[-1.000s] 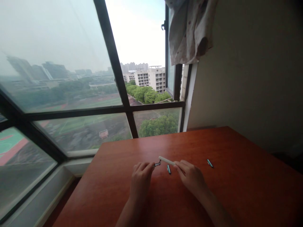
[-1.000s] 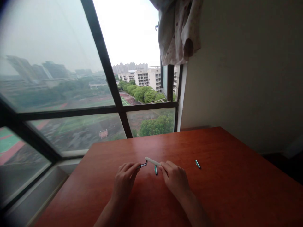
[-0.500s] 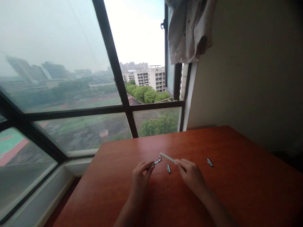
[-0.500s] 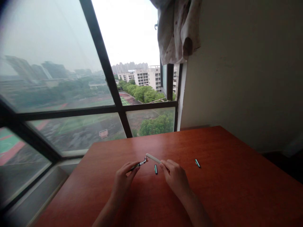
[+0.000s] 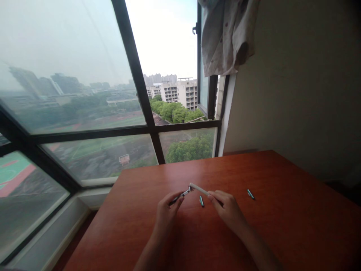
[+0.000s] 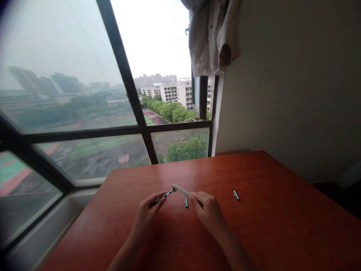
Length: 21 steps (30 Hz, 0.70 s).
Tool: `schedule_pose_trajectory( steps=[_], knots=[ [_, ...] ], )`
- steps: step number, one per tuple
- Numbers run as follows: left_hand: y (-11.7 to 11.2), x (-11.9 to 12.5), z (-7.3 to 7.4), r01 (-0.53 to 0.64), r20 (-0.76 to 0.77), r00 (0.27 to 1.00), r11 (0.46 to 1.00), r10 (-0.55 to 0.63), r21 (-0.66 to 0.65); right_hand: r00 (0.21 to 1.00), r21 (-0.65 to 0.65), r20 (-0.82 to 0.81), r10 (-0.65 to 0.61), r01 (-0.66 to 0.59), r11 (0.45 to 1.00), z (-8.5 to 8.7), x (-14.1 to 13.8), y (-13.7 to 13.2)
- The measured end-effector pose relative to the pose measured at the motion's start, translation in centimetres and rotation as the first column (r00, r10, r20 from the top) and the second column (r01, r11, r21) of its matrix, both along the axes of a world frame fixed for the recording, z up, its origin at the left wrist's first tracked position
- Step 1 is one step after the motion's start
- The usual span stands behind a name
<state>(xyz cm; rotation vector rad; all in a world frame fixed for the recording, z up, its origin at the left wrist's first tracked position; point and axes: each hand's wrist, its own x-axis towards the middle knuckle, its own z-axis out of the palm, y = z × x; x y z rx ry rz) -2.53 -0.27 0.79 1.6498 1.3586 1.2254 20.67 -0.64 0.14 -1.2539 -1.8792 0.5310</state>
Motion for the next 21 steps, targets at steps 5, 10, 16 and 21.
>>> schedule_pose_trajectory(
  steps=[5, 10, 16, 21],
  knots=[
    [-0.09, 0.08, 0.15, 0.013, -0.032, 0.999, 1.0, -0.012, 0.024, 1.0, 0.001, 0.026, -0.003, 0.003, 1.0, -0.01, -0.01, 0.06],
    [-0.14, 0.2, 0.31, 0.0, -0.019, 1.0, 1.0, 0.0, 0.028, 1.0, -0.002, 0.03, -0.002, 0.002, 1.0, 0.0, 0.04, 0.08],
    [-0.16, 0.2, 0.31, -0.008, 0.0, 1.0, 1.0, 0.008, 0.0, 1.0, 0.007, 0.014, -0.012, 0.012, 1.0, -0.1, 0.07, 0.06],
    [-0.06, 0.08, -0.01, -0.01, 0.03, 1.0, 0.999, 0.011, -0.033, 1.0, 0.001, 0.008, 0.002, -0.002, 1.0, -0.08, 0.03, 0.02]
  ],
)
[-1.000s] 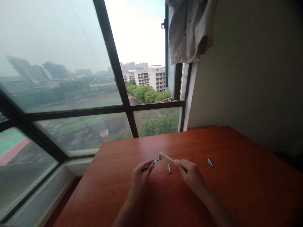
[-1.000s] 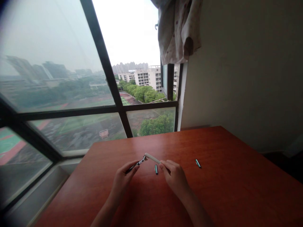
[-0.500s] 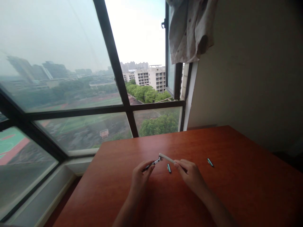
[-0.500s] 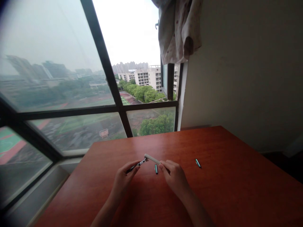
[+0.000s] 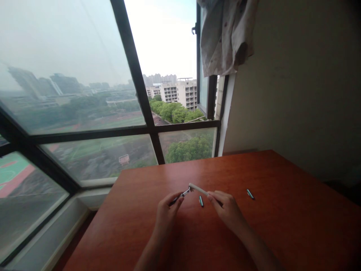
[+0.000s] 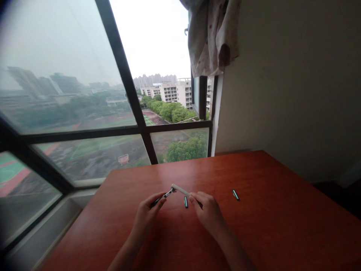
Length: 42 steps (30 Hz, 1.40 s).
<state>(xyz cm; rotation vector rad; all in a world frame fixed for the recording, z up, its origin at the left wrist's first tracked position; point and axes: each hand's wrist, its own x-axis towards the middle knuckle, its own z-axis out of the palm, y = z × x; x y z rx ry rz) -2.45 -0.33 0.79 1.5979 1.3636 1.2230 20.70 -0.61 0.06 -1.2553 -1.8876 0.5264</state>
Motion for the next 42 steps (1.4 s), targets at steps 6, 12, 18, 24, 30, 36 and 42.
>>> schedule_pose_trajectory(
  steps=[6, 12, 18, 24, 30, 36, 42],
  knots=[
    [0.0, 0.0, 0.1, -0.024, 0.037, 0.999, 0.998, 0.026, -0.051, 1.0, 0.016, 0.003, -0.022, 0.021, 1.0, 0.0, 0.0, 0.0],
    [-0.1, 0.1, 0.3, -0.019, 0.037, 0.999, 0.999, 0.02, -0.038, 1.0, 0.002, 0.019, 0.0, 0.0, 1.0, 0.1, 0.0, 0.0],
    [-0.1, -0.1, 0.2, -0.019, -0.002, 1.0, 1.0, 0.019, 0.004, 0.999, 0.003, 0.029, -0.017, 0.017, 1.0, 0.1, 0.0, 0.0],
    [-0.1, 0.0, 0.4, 0.009, -0.027, 1.0, 1.0, -0.009, 0.018, 1.0, -0.018, 0.003, 0.015, -0.015, 1.0, 0.3, 0.0, 0.0],
    [-0.2, 0.2, 0.3, 0.03, 0.011, 0.999, 0.999, -0.03, 0.014, 0.993, -0.07, -0.114, 0.018, -0.026, 0.997, 0.6, 0.0, 0.0],
    [-0.3, 0.0, 0.3, 0.003, 0.082, 0.997, 1.0, -0.003, 0.001, 0.904, -0.353, -0.421, 0.072, -0.236, 0.905, 0.4, -0.8, -0.3],
    [-0.4, 0.0, 0.9, -0.039, 0.112, 0.993, 0.999, 0.035, 0.026, 0.793, -0.447, -0.606, 0.067, -0.409, 0.796, 0.2, -1.4, -0.5]
  ],
)
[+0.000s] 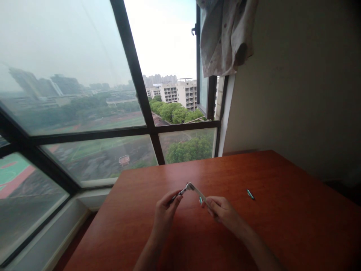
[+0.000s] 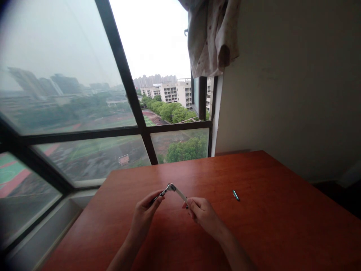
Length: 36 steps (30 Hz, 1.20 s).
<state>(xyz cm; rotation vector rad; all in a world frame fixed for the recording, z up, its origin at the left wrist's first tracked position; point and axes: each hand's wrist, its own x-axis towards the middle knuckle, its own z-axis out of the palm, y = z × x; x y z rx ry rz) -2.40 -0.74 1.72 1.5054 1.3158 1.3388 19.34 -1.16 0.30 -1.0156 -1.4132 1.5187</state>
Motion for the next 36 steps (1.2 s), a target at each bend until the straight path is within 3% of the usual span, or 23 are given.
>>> schedule_pose_trajectory(
  steps=[7, 16, 23, 36],
  knots=[
    [-0.08, 0.26, -0.32, 0.082, -0.022, 0.996, 0.996, -0.082, 0.038, 0.999, -0.05, -0.033, -0.012, 0.01, 0.999, 0.32, -0.25, -0.31],
    [-0.09, 0.17, 0.06, -0.047, 0.028, 0.999, 0.999, 0.046, 0.022, 0.998, -0.06, -0.057, 0.028, -0.032, 0.998, -0.06, -0.32, -0.21],
    [-0.12, 0.49, -0.32, 0.038, -0.001, 0.999, 0.999, -0.038, 0.027, 0.998, -0.086, -0.062, -0.007, 0.002, 0.996, 0.62, -0.43, -0.45],
    [0.15, 0.15, -0.57, -0.112, 0.099, 0.989, 0.994, 0.111, 0.0, 0.996, -0.089, -0.092, 0.01, -0.019, 0.996, 0.07, -0.62, -0.42]
  ],
)
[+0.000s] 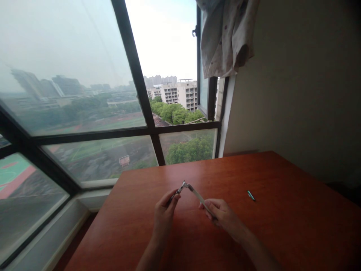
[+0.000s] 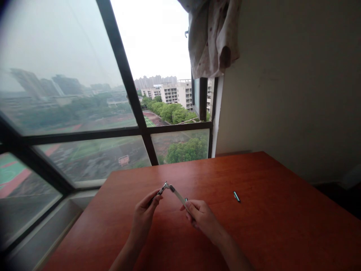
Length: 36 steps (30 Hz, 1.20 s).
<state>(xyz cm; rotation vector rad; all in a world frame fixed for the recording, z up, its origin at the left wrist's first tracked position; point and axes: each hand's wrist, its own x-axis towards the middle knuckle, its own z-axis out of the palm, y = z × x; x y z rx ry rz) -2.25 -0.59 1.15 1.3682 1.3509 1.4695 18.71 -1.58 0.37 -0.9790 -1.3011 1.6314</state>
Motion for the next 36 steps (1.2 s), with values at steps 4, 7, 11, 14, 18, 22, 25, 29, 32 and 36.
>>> schedule_pose_trajectory(
  steps=[4, 7, 11, 14, 18, 22, 25, 29, 32, 36],
  knots=[
    [0.1, -0.1, 0.1, -0.008, -0.002, 1.0, 0.999, 0.008, -0.031, 0.999, 0.039, 0.032, -0.023, 0.021, 0.999, -0.9, -0.1, 0.3],
    [0.1, -0.1, 0.3, 0.006, -0.008, 1.0, 0.999, -0.007, -0.054, 0.996, 0.091, 0.074, -0.056, 0.049, 0.995, -1.3, 0.0, 0.6],
    [0.1, -0.1, 0.2, 0.051, 0.011, 0.999, 0.992, -0.05, -0.113, 0.962, 0.274, 0.219, -0.161, 0.097, 0.957, -0.6, 0.5, 0.6],
    [0.3, -0.1, -0.2, 0.111, 0.06, 0.993, 0.982, -0.103, -0.154, 0.911, 0.456, 0.309, -0.274, 0.111, 0.883, 0.3, 0.9, 0.4],
    [0.4, 0.0, -0.6, 0.157, 0.126, 0.983, 0.971, -0.136, -0.18, 0.834, 0.613, 0.391, -0.39, 0.079, 0.786, 0.5, 1.0, 0.2],
    [0.4, 0.4, -0.8, 0.199, 0.208, 0.967, 0.949, -0.148, -0.246, 0.789, 0.689, 0.417, -0.451, 0.049, 0.723, 0.0, 1.0, 0.3],
    [0.5, 0.6, -1.0, 0.224, 0.221, 0.961, 0.938, -0.167, -0.264, 0.734, 0.732, 0.46, -0.5, 0.005, 0.681, -0.3, 1.1, 0.3],
    [0.6, 0.7, -1.4, 0.261, 0.192, 0.958, 0.922, -0.212, -0.285, 0.648, 0.791, 0.497, -0.577, -0.064, 0.609, -0.6, 1.2, 0.4],
    [0.6, 0.7, -1.4, 0.263, 0.213, 0.955, 0.92, -0.206, -0.289, 0.618, 0.814, 0.492, -0.613, -0.078, 0.575, -0.8, 1.3, 0.3],
    [0.6, 0.6, -1.1, 0.264, 0.249, 0.949, 0.918, -0.193, -0.296, 0.606, 0.833, 0.472, -0.64, -0.07, 0.548, -0.8, 1.6, 0.4]
  ],
)
